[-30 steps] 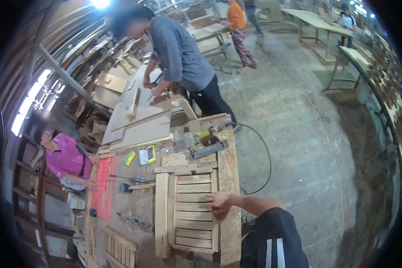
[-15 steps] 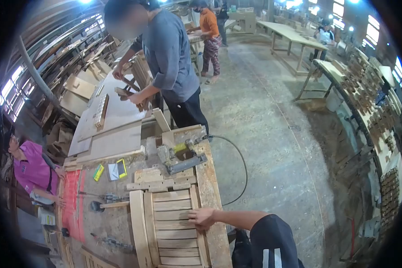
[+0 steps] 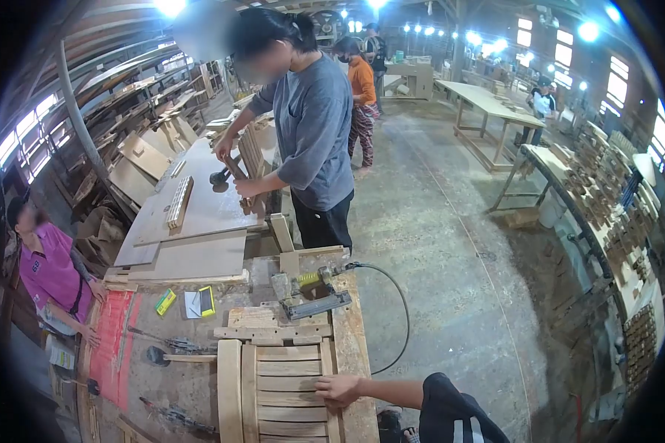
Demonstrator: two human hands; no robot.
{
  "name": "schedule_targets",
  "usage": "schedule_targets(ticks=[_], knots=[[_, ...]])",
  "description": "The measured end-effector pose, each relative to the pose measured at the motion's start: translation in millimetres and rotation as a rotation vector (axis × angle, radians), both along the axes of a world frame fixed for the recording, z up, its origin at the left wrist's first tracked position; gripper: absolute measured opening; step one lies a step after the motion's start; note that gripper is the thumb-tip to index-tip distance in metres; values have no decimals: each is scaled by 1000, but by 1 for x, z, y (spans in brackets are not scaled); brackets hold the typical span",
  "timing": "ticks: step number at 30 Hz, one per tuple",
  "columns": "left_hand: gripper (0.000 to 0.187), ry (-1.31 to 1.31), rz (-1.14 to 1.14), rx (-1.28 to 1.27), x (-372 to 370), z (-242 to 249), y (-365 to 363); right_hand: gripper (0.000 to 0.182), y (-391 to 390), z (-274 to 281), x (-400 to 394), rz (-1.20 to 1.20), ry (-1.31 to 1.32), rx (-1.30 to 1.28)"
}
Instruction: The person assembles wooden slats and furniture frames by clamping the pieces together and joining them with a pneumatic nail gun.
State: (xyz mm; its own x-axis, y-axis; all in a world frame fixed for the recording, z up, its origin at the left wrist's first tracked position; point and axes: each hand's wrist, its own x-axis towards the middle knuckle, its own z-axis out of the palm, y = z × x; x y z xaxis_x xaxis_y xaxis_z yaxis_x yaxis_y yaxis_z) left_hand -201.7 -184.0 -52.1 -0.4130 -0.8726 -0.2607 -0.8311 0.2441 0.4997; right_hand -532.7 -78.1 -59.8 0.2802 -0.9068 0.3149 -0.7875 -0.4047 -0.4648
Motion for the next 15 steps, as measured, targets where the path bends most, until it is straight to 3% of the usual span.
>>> schedule_targets(ticks=[5,8,10,11,12,15], knots=[[23,-4,6,-22,17,4,18,23,1,-9,1,-26,-18,22],[23,-24,47,31,63,7,60,25,3,11,-2,-18,-99,217],[23,-53,39,72,109,8,111,30,-3,-63,-14,90,120,238],[23,-57,53,60,126,18,134,26,-14,-15,-8,226,284,335],[20,83,105,-132,130,18,140,24,-10,-19,-6,162,220,256],[26,99,156,-148,112,45,135,21,-7,-17,-5,3,63,0]])
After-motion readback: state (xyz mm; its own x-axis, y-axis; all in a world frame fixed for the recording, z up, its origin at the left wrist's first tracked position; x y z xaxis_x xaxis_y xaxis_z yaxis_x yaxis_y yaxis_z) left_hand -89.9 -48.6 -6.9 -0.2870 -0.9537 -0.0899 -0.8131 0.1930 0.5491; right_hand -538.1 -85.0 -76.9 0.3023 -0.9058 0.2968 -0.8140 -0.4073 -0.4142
